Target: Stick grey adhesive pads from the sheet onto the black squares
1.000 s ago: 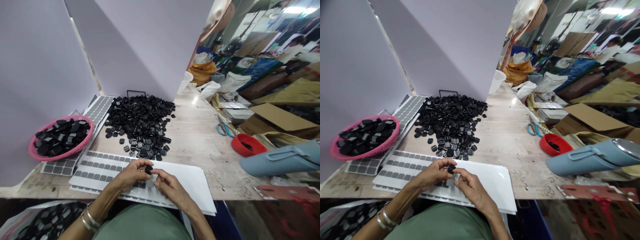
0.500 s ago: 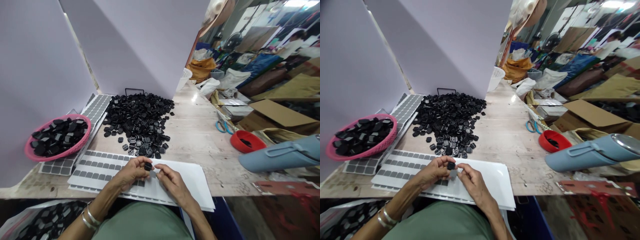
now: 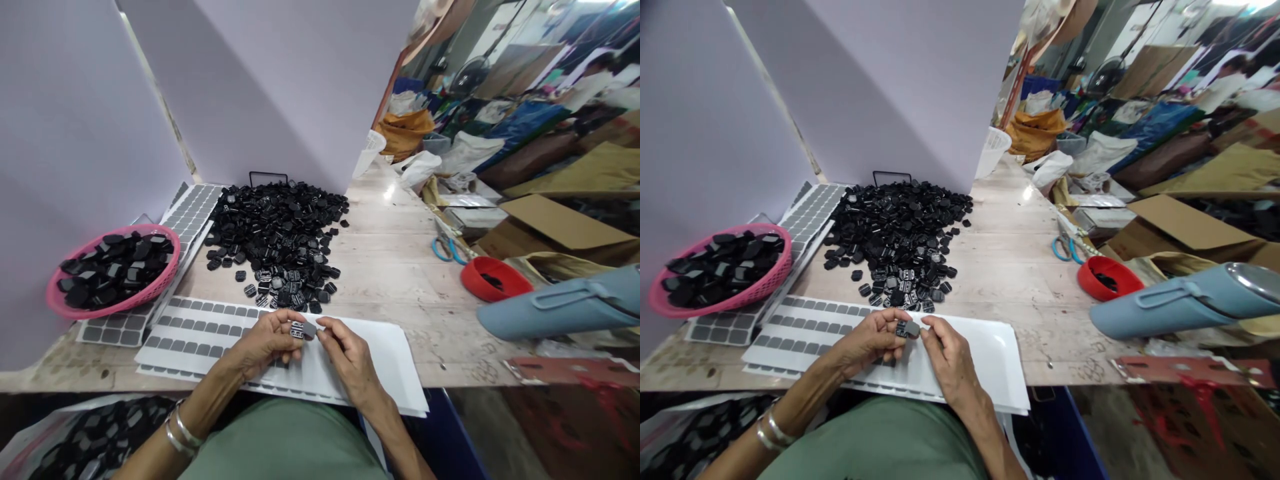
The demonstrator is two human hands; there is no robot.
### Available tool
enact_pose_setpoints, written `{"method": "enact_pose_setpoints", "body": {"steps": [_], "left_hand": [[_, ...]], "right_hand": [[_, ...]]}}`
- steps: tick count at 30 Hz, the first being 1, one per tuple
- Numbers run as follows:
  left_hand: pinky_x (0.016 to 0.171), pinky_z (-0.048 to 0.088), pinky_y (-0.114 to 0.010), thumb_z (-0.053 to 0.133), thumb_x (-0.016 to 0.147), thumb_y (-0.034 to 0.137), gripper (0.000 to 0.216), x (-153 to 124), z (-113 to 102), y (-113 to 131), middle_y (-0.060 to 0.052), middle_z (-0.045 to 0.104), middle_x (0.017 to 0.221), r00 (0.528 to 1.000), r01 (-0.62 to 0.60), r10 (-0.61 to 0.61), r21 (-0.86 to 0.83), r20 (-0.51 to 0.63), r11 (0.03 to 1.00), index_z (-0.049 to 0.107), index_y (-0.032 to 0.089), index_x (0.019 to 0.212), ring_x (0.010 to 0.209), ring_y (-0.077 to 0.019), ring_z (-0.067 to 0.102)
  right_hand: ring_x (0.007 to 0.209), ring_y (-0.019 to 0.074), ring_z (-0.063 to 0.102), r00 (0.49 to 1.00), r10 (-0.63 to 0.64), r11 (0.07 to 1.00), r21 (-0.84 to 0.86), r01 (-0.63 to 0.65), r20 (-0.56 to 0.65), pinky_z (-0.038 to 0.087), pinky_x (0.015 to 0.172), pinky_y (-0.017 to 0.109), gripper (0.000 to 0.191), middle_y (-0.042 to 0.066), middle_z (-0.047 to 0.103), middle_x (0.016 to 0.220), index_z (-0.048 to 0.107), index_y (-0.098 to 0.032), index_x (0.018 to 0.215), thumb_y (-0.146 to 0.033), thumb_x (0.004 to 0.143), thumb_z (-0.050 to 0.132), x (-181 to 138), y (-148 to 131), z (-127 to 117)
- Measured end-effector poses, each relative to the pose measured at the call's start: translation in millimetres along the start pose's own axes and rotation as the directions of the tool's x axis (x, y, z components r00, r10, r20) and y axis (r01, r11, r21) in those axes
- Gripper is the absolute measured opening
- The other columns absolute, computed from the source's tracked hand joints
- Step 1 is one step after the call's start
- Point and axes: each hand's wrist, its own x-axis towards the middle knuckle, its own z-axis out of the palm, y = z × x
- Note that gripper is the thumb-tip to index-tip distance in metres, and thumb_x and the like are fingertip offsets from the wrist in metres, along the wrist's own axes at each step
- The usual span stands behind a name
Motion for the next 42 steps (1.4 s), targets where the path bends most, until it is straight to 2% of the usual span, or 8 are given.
{"method": "enact_pose_setpoints", "body": {"steps": [6,8,11,15,21,32,42], "left_hand": [[0.041,0.039,-0.015,0.079,0.063,0.017,0.043,-2,4,1,-0.008,0.068,0.087,1.0,0.022,-0.022,-0.026,0.002,0.999,0.057,0.013,0.099,0.05,-0.0076,0.057],[0.04,0.039,-0.015,0.08,0.062,0.017,0.044,-3,5,0,-0.004,0.067,0.077,1.0,0.019,-0.019,-0.03,0.0,0.999,0.057,0.012,0.099,0.05,-0.008,0.057],[0.039,0.038,-0.015,0.081,0.06,0.017,0.046,-2,5,-2,0.004,0.056,0.056,1.0,0.02,-0.021,-0.032,-0.01,0.999,0.058,0.012,0.099,0.047,-0.0095,0.057],[0.039,0.039,-0.015,0.079,0.061,0.017,0.046,-1,2,-6,0.004,0.056,0.058,1.0,0.023,-0.023,-0.001,-0.007,1.0,0.057,0.011,0.102,0.048,-0.0103,0.058],[0.041,0.039,-0.015,0.077,0.063,0.016,0.044,0,0,-10,0.0,0.06,0.064,1.0,0.024,-0.024,0.032,0.011,0.999,0.057,0.012,0.102,0.05,-0.0103,0.059],[0.039,0.038,-0.016,0.074,0.062,0.015,0.042,2,3,-10,0.004,0.055,0.058,0.999,0.017,-0.015,0.064,-0.033,0.998,0.057,0.012,0.1,0.047,-0.01,0.056],[0.04,0.038,-0.016,0.074,0.061,0.015,0.044,1,3,-9,0.0,0.062,0.066,0.999,0.036,-0.035,0.048,-0.028,0.998,0.056,0.012,0.101,0.048,-0.0089,0.056]], "right_hand": [[0.093,0.0192,0.062,0.99,-0.143,0.975,-0.177,0.138,-0.018,0.047,0.079,0.029,0.024,0.006,0.065,0.103,0.057,-0.02,0.111,-0.03,0.096,0.041,-1,-4,3],[0.093,0.0191,0.062,0.982,-0.19,0.954,-0.238,0.181,-0.017,0.047,0.078,0.029,0.023,0.006,0.065,0.103,0.056,-0.019,0.11,-0.027,0.097,0.04,-1,-3,4],[0.091,0.0191,0.063,0.961,-0.277,0.912,-0.32,0.257,-0.016,0.047,0.075,0.029,0.022,0.007,0.064,0.101,0.056,-0.018,0.111,-0.024,0.097,0.039,-2,-2,6],[0.081,0.0188,0.062,0.935,-0.355,0.858,-0.394,0.33,0.009,0.045,0.068,0.029,0.022,0.006,0.063,0.091,0.057,-0.017,0.106,-0.022,0.097,0.038,-2,-2,7],[0.072,0.0174,0.059,0.941,-0.33,0.838,-0.436,0.328,0.073,0.042,0.063,0.028,0.023,0.005,0.059,0.081,0.059,-0.017,0.102,-0.022,0.097,0.037,-3,-1,8],[0.073,0.0169,0.059,0.942,-0.335,0.857,-0.403,0.321,0.037,0.043,0.064,0.027,0.022,0.005,0.059,0.083,0.059,-0.017,0.102,-0.022,0.097,0.038,-4,1,7],[0.07,0.0164,0.057,0.941,-0.332,0.842,-0.428,0.328,0.068,0.041,0.062,0.027,0.022,0.004,0.058,0.081,0.058,-0.017,0.1,-0.021,0.097,0.036,-4,4,12]]}}
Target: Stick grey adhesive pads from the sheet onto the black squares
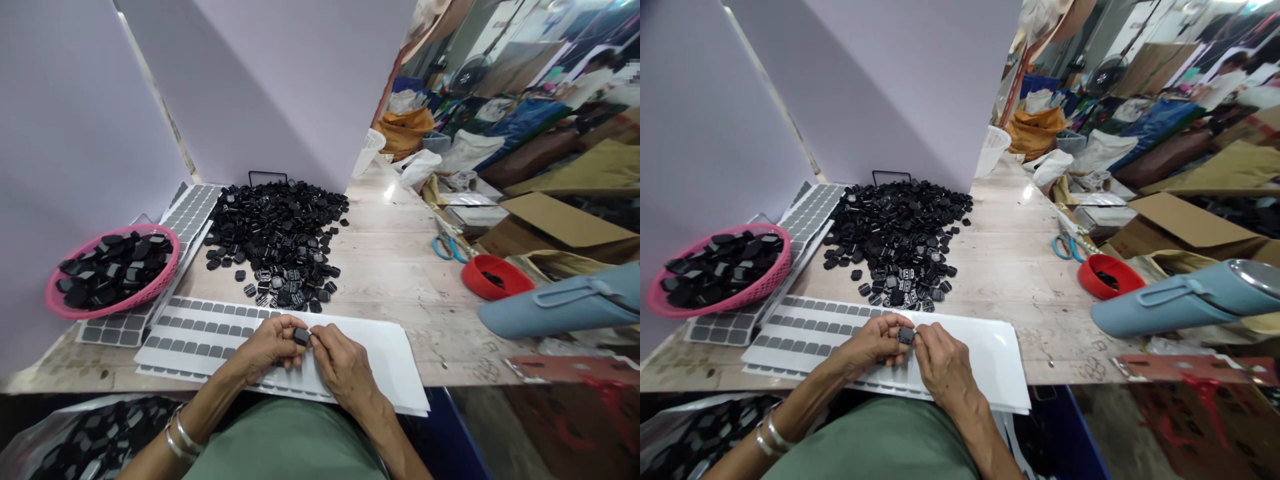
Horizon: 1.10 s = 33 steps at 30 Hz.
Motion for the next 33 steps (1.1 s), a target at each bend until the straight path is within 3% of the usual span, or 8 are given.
{"method": "enact_pose_setpoints", "body": {"steps": [18,33], "left_hand": [[0.04,0.038,-0.016,0.08,0.058,0.019,0.047,1.4,3.1,-3.1,0.006,0.052,0.053,1.0,0.0,-0.001,-0.026,-0.029,1.0,0.058,0.011,0.099,0.046,-0.0103,0.056],[0.04,0.038,-0.017,0.078,0.059,0.018,0.045,-2.1,3.6,-3.3,0.001,0.058,0.056,1.0,-0.001,0.001,-0.009,-0.018,1.0,0.057,0.01,0.098,0.045,-0.0106,0.055]], "right_hand": [[0.075,0.0165,0.06,0.998,0.054,0.995,0.087,-0.053,-0.011,0.045,0.064,0.026,0.021,0.005,0.061,0.086,0.058,-0.019,0.1,-0.022,0.097,0.037,-2.5,1.7,0.6],[0.076,0.0162,0.061,0.997,0.076,0.992,0.104,-0.074,-0.012,0.047,0.064,0.026,0.021,0.005,0.063,0.086,0.059,-0.02,0.097,-0.022,0.096,0.038,-3.9,-1.8,1.0]]}}
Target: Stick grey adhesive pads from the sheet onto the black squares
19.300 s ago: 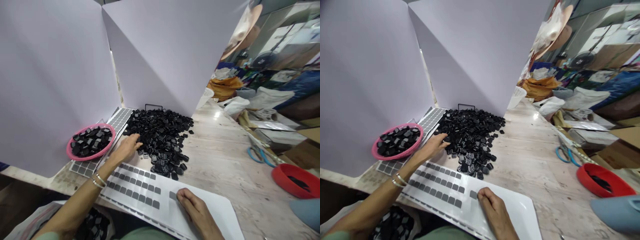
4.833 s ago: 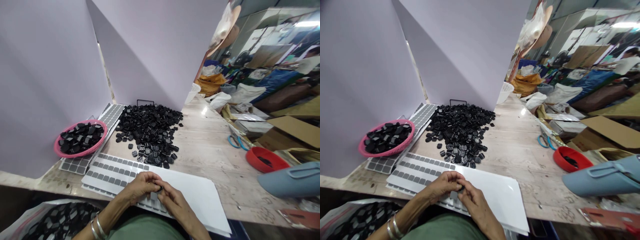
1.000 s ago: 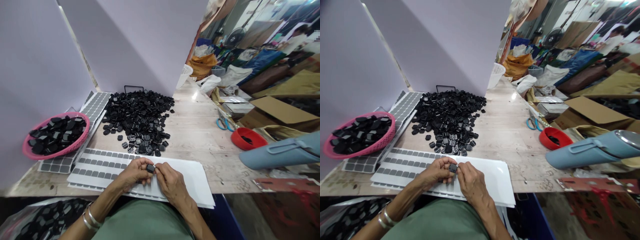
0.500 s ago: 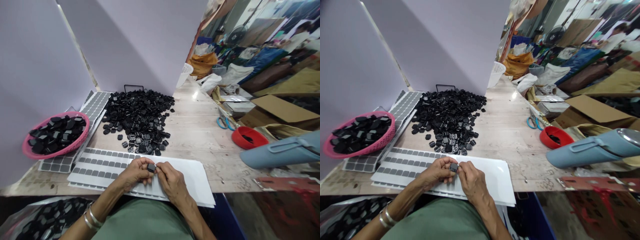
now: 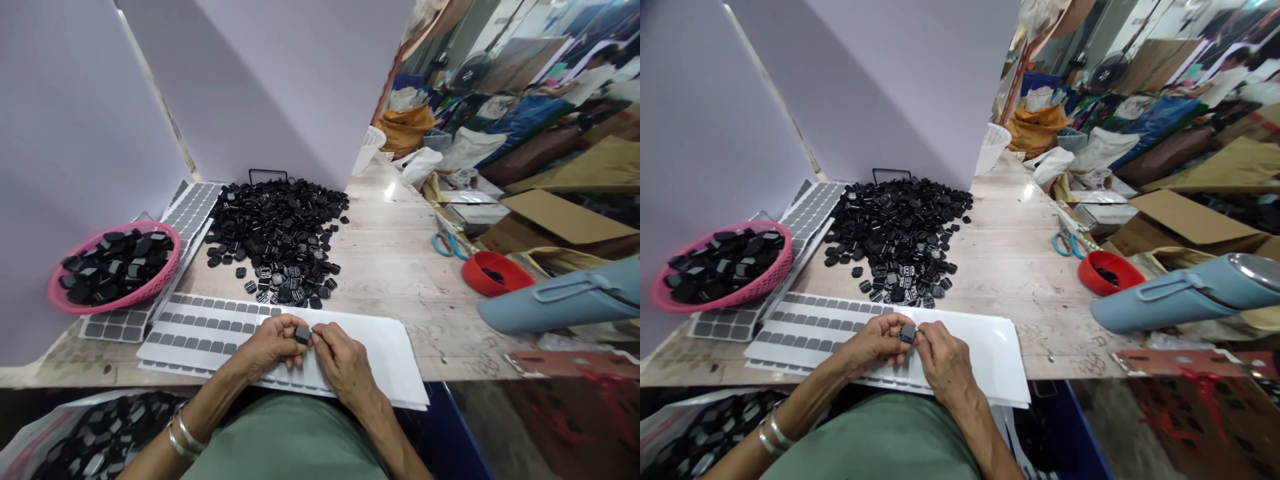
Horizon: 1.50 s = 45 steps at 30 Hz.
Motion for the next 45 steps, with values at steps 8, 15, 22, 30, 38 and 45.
{"method": "enact_pose_setpoints", "body": {"steps": [8,15,22,30,38,45], "left_hand": [[0.041,0.039,-0.017,0.079,0.059,0.018,0.049,-1.0,0.8,-1.0,0.001,0.06,0.058,1.0,0.0,0.0,-0.017,-0.005,1.0,0.056,0.011,0.102,0.046,-0.0103,0.056],[0.041,0.039,-0.016,0.08,0.059,0.019,0.047,0.1,-0.4,-2.0,0.0,0.061,0.061,1.0,-0.004,0.004,-0.022,0.005,1.0,0.057,0.011,0.1,0.048,-0.0108,0.058],[0.04,0.039,-0.015,0.08,0.059,0.018,0.048,1.3,0.6,0.2,-0.008,0.069,0.08,1.0,0.004,-0.004,-0.025,0.009,1.0,0.055,0.011,0.099,0.048,-0.0089,0.058],[0.04,0.039,-0.016,0.079,0.058,0.018,0.051,0.1,1.7,1.3,-0.012,0.07,0.084,1.0,0.014,-0.015,-0.022,-0.02,1.0,0.055,0.01,0.102,0.047,-0.0089,0.057],[0.041,0.039,-0.017,0.078,0.059,0.02,0.051,-2.2,0.8,-1.3,-0.01,0.069,0.083,1.0,0.0,0.001,0.031,-0.028,1.0,0.057,0.009,0.104,0.049,-0.009,0.057],[0.041,0.04,-0.018,0.075,0.06,0.018,0.048,0.4,-0.4,-3.3,0.003,0.056,0.055,1.0,-0.026,0.027,0.043,-0.001,0.999,0.059,0.01,0.105,0.045,-0.0108,0.055]], "right_hand": [[0.076,0.0166,0.061,1.0,0.015,0.999,0.036,-0.015,0.008,0.047,0.064,0.026,0.021,0.005,0.063,0.087,0.059,-0.02,0.097,-0.022,0.096,0.038,-0.7,0.2,0.9],[0.075,0.0159,0.061,0.999,0.013,0.997,0.073,-0.011,-0.029,0.047,0.065,0.026,0.021,0.005,0.063,0.085,0.059,-0.02,0.096,-0.023,0.097,0.039,-1.2,2.5,1.5],[0.075,0.0165,0.06,0.991,0.057,0.991,0.128,-0.041,-0.124,0.047,0.066,0.027,0.019,0.005,0.062,0.083,0.06,-0.02,0.096,-0.024,0.096,0.041,0.6,4.6,0.1],[0.079,0.0173,0.062,0.988,0.073,0.989,0.138,-0.055,-0.133,0.047,0.07,0.027,0.018,0.004,0.063,0.086,0.06,-0.02,0.097,-0.024,0.096,0.043,2.4,6.8,-5.8],[0.078,0.017,0.061,0.997,0.046,0.99,0.139,-0.038,-0.054,0.046,0.069,0.027,0.018,0.004,0.062,0.086,0.059,-0.02,0.097,-0.023,0.096,0.042,-1.8,3.5,-2.8],[0.079,0.0159,0.06,1.0,0.014,0.99,0.143,-0.015,0.007,0.044,0.069,0.027,0.018,0.004,0.061,0.088,0.059,-0.02,0.098,-0.022,0.096,0.041,-1.9,2.9,0.4]]}}
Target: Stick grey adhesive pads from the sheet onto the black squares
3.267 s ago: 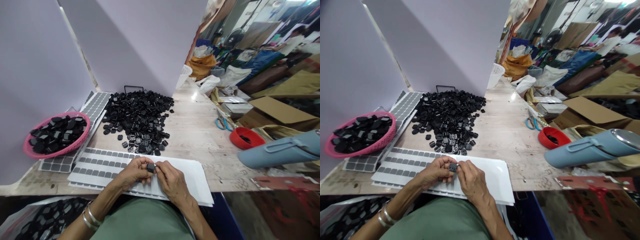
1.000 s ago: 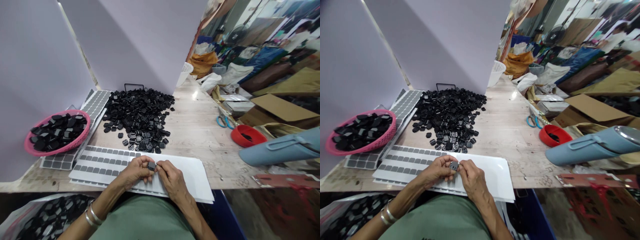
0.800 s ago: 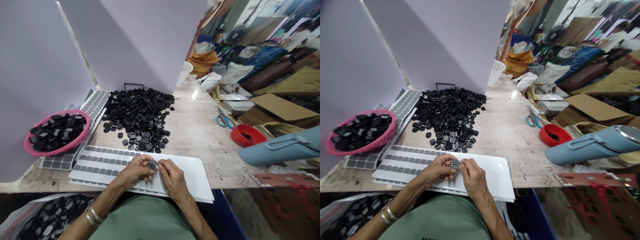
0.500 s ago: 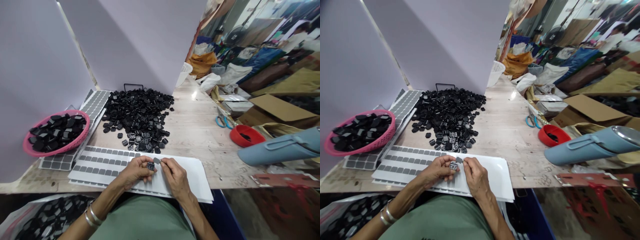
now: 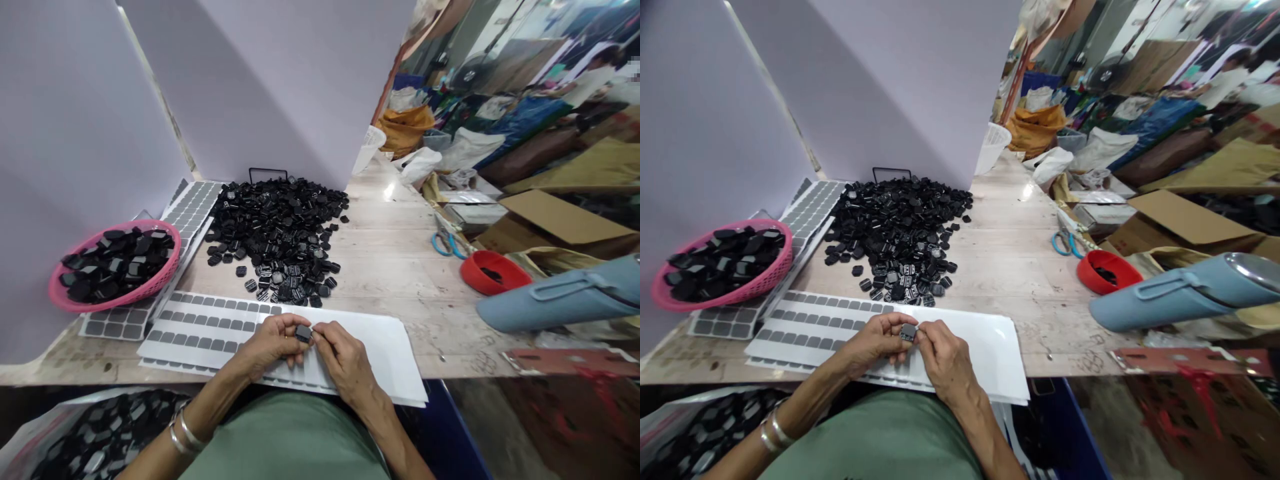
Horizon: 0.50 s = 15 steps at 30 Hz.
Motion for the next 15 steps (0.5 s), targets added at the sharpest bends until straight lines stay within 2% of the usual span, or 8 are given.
{"method": "enact_pose_setpoints", "body": {"steps": [15], "left_hand": [[0.041,0.04,-0.017,0.073,0.06,0.014,0.046,-0.4,-0.1,-0.7,0.003,0.056,0.054,1.0,0.027,-0.027,-0.02,0.002,0.999,0.06,0.008,0.104,0.045,-0.0101,0.055]], "right_hand": [[0.075,0.0162,0.058,0.998,0.005,0.998,-0.06,-0.002,0.056,0.043,0.066,0.027,0.02,0.004,0.059,0.084,0.058,-0.019,0.096,-0.021,0.096,0.039,0.5,-0.7,0.8]]}}
